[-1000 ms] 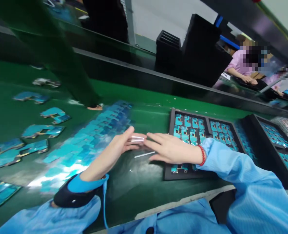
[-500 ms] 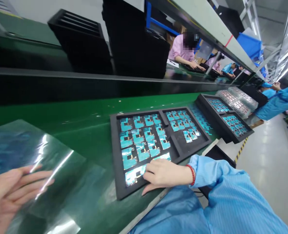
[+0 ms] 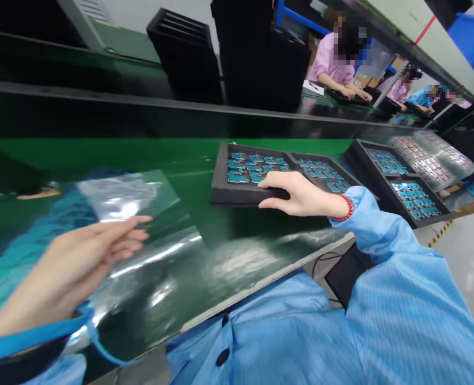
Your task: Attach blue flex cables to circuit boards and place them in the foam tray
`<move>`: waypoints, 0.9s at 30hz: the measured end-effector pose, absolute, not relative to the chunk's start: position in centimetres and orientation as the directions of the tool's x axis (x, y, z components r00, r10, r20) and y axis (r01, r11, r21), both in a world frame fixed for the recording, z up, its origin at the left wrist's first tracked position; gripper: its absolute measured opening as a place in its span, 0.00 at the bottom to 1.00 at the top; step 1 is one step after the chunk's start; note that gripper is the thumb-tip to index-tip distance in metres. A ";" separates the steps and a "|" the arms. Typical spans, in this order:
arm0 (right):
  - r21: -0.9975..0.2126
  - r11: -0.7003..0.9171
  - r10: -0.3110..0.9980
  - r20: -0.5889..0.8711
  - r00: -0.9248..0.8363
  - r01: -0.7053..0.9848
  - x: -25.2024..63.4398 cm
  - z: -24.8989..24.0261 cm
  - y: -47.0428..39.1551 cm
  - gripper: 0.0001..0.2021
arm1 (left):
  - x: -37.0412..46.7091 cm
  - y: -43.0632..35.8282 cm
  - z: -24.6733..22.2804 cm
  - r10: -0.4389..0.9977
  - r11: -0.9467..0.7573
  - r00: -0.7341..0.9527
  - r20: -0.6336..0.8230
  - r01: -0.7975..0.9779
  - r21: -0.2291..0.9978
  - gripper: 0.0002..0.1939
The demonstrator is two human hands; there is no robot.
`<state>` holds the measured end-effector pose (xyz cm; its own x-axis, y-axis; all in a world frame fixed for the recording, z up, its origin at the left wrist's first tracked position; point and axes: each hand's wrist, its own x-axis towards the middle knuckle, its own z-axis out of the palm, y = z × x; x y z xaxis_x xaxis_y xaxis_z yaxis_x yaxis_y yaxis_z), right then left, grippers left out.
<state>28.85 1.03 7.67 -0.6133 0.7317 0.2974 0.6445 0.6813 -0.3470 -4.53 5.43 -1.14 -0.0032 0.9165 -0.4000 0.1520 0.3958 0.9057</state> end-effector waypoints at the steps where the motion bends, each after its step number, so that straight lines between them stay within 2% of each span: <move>1: -0.355 0.677 0.736 0.296 -0.609 0.645 28.9 7.8 1.4 0.12 | -3.7 5.3 -1.2 0.901 0.427 0.012 -0.433 0.138 0.893 0.04; 6: -0.362 0.665 0.746 0.285 -0.601 0.653 28.5 7.5 1.4 0.13 | 2.8 4.8 -3.1 0.883 0.422 0.172 -0.437 0.114 0.899 0.07; 10: -0.335 0.659 0.752 0.299 -0.588 0.673 28.4 6.3 0.4 0.13 | 7.1 5.3 -4.5 0.931 0.319 0.140 -0.337 0.136 0.938 0.13; 13: -0.333 0.642 0.765 0.211 -0.609 0.691 28.6 4.3 0.0 0.11 | 7.5 6.6 -4.8 0.971 0.216 0.055 -0.231 0.207 0.954 0.15; 16: -0.289 0.667 0.734 0.103 -0.671 0.686 28.3 1.5 -0.6 0.08 | 5.0 7.1 -4.0 0.992 0.122 -0.004 -0.127 0.317 0.941 0.17; 19: -0.130 0.737 0.663 -0.049 -0.747 0.663 27.7 -0.3 -1.2 0.06 | -0.3 6.7 -2.6 0.999 0.041 -0.018 -0.037 0.435 0.899 0.18; 22: -0.021 0.787 0.609 -0.134 -0.781 0.617 26.5 0.4 -0.8 0.11 | -6.5 5.9 -1.6 0.998 0.039 -0.057 -0.009 0.553 0.833 0.21; 24: -0.056 0.801 0.591 -0.087 -0.802 0.596 24.7 1.7 0.3 0.14 | -9.6 5.3 -1.9 0.995 0.082 -0.093 -0.030 0.620 0.780 0.27; 27: -0.192 0.848 0.512 0.053 -0.858 0.494 20.1 2.6 2.7 0.21 | -11.8 4.5 -3.4 0.991 0.126 -0.110 -0.070 0.667 0.735 0.34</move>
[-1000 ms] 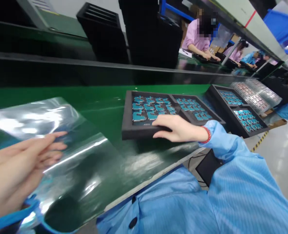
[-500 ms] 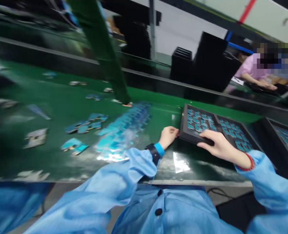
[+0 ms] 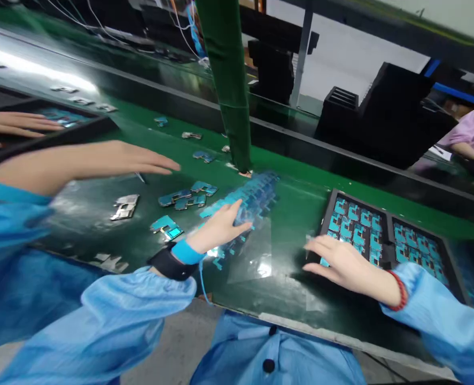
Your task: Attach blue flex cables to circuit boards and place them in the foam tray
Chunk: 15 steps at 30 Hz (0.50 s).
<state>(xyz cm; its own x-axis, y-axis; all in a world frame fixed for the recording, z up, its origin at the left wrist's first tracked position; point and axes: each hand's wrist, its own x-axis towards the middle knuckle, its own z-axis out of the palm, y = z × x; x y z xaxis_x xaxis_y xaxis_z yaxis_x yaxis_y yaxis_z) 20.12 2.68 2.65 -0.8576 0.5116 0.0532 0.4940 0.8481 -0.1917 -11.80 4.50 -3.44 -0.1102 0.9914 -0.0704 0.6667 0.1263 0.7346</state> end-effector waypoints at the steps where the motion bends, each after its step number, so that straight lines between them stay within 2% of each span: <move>1: -0.217 0.870 0.468 0.082 -0.880 0.443 18.2 2.3 3.5 0.27 | -12.0 4.3 -4.0 0.991 0.133 -0.111 -0.078 0.670 0.731 0.35; 3: -0.213 0.903 0.393 0.053 -0.918 0.374 14.3 0.4 4.8 0.44 | -12.2 3.9 -4.8 0.990 0.140 -0.111 -0.089 0.660 0.738 0.33; 4: -0.207 0.908 0.376 0.014 -0.927 0.365 12.6 -0.8 5.3 0.48 | -12.3 3.8 -5.1 0.989 0.144 -0.110 -0.094 0.649 0.747 0.31; 5: -0.199 0.908 0.372 -0.019 -0.928 0.369 11.2 -2.1 5.6 0.48 | -12.4 3.7 -5.2 0.989 0.148 -0.112 -0.099 0.637 0.757 0.29; 10: -0.123 0.900 0.422 -0.001 -0.907 0.419 9.2 -5.2 5.8 0.26 | -13.3 3.0 -5.3 0.987 0.158 -0.126 -0.102 0.616 0.772 0.26; 15: 0.008 0.854 0.520 -0.034 -0.854 0.520 12.6 -3.4 4.3 0.22 | -13.4 2.5 -5.0 0.989 0.144 -0.115 -0.090 0.656 0.741 0.30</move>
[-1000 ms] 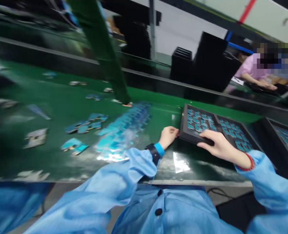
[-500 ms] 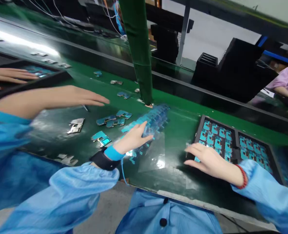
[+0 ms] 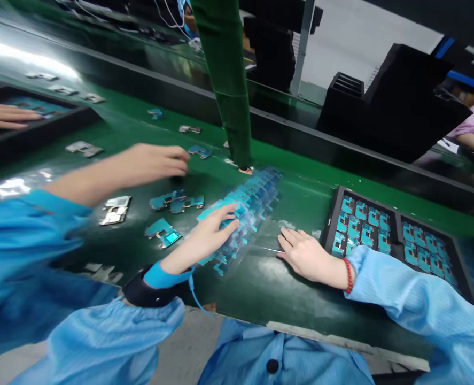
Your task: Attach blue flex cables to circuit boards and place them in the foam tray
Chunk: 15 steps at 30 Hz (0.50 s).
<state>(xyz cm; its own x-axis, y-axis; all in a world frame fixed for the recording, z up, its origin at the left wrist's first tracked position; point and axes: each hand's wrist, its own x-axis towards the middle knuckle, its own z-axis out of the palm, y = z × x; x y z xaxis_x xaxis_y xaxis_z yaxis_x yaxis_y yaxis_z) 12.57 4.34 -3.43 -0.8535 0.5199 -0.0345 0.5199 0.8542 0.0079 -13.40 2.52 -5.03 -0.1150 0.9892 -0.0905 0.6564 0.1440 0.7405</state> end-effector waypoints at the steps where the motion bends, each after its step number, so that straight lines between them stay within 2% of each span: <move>1: 0.031 0.843 0.538 -0.057 -0.841 0.537 13.4 -3.0 4.1 0.23 | -13.3 2.4 -4.9 0.990 0.137 -0.108 -0.087 0.671 0.729 0.30; 3: 0.079 0.809 0.587 -0.117 -0.801 0.582 15.0 -2.1 3.9 0.25 | -13.2 2.1 -4.8 0.994 0.113 -0.086 -0.073 0.706 0.699 0.31; 5: 0.125 0.753 0.657 -0.177 -0.733 0.646 16.4 -1.2 4.2 0.31 | -13.1 1.6 -5.0 0.997 0.082 -0.066 -0.050 0.751 0.656 0.33; 8: 0.138 0.700 0.710 -0.238 -0.662 0.701 17.3 0.2 5.5 0.43 | -13.3 1.1 -5.7 0.997 0.074 -0.083 -0.011 0.817 0.571 0.43; 11: 0.056 0.746 0.657 -0.229 -0.719 0.664 16.1 1.0 7.3 0.43 | -14.1 1.6 -6.4 0.992 0.097 -0.123 0.019 0.862 0.498 0.49; 15: -0.153 0.822 0.526 -0.162 -0.835 0.548 12.2 0.6 9.5 0.33 | -15.7 3.4 -6.8 0.986 0.104 -0.148 0.071 0.897 0.429 0.42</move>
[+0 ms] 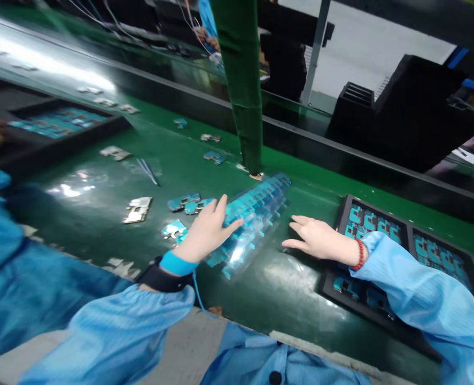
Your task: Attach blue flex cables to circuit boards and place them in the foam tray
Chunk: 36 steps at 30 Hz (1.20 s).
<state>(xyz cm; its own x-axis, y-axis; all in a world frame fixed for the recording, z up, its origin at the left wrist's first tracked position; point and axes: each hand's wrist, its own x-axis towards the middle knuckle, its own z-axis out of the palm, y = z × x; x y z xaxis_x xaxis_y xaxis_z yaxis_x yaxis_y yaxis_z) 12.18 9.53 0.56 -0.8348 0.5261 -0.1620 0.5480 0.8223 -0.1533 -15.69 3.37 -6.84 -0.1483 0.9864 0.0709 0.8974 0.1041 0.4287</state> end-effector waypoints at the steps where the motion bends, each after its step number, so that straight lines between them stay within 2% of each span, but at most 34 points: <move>1: -0.205 0.831 0.497 -0.143 -0.856 0.517 11.1 0.1 10.0 0.31 | -16.0 3.8 -7.0 0.986 0.097 -0.144 0.083 0.904 0.416 0.40; 3: -0.280 0.839 0.458 -0.097 -0.883 0.466 8.8 -1.1 10.6 0.32 | -16.3 4.3 -7.3 0.985 0.078 -0.132 0.109 0.915 0.396 0.34; 5: -0.325 0.832 0.456 -0.063 -0.888 0.450 6.7 -2.5 10.9 0.37 | -16.3 4.5 -7.7 0.983 0.059 -0.122 0.139 0.919 0.389 0.29; 9: -0.378 0.742 0.581 -0.049 -0.812 0.554 3.4 -5.3 10.8 0.43 | -15.5 3.8 -8.2 0.976 0.013 -0.102 0.194 0.910 0.414 0.23; 13: -0.316 0.711 0.675 0.053 -0.736 0.628 2.5 -6.5 10.6 0.36 | -14.0 1.5 -7.9 0.976 -0.027 -0.085 0.201 0.866 0.500 0.21; 17: -0.327 0.736 0.648 0.085 -0.757 0.593 3.3 -6.2 11.0 0.26 | -12.5 -0.1 -7.1 0.981 -0.035 -0.095 0.171 0.776 0.630 0.19; 21: -0.373 0.751 0.622 0.126 -0.773 0.545 4.2 -5.3 12.0 0.14 | -12.2 0.3 -6.5 0.969 0.038 -0.209 0.129 0.650 0.759 0.20; 25: -0.447 0.764 0.583 0.172 -0.794 0.464 5.3 -3.5 12.3 0.12 | -12.5 1.2 -5.4 0.956 0.136 -0.294 -0.002 0.435 0.890 0.20; 28: -0.492 0.783 0.525 0.192 -0.829 0.381 6.5 -2.1 11.7 0.12 | -12.3 1.2 -3.8 0.970 0.169 -0.215 -0.115 0.248 0.954 0.19; 30: -0.512 0.787 0.497 0.196 -0.845 0.344 7.3 -1.4 11.2 0.13 | -11.9 1.0 -2.7 0.972 0.186 -0.171 -0.160 0.155 0.970 0.22; 33: -0.641 0.720 0.491 0.203 -0.847 0.264 8.2 -0.9 10.4 0.15 | -11.2 0.6 -1.4 0.972 0.199 -0.145 -0.187 0.072 0.977 0.29; 36: -0.830 0.505 0.605 0.144 -0.783 0.237 8.5 -1.1 10.5 0.18 | -10.5 0.2 -1.0 0.973 0.208 -0.109 -0.203 0.041 0.977 0.31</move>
<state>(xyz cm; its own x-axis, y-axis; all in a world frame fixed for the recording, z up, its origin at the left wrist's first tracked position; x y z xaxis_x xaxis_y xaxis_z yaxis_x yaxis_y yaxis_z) 8.54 10.49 -1.06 -0.7830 0.6050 0.1442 0.2373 0.5049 -0.8300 -10.48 0.18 -1.04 -0.1090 0.9731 -0.2028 0.0410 0.2083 0.9772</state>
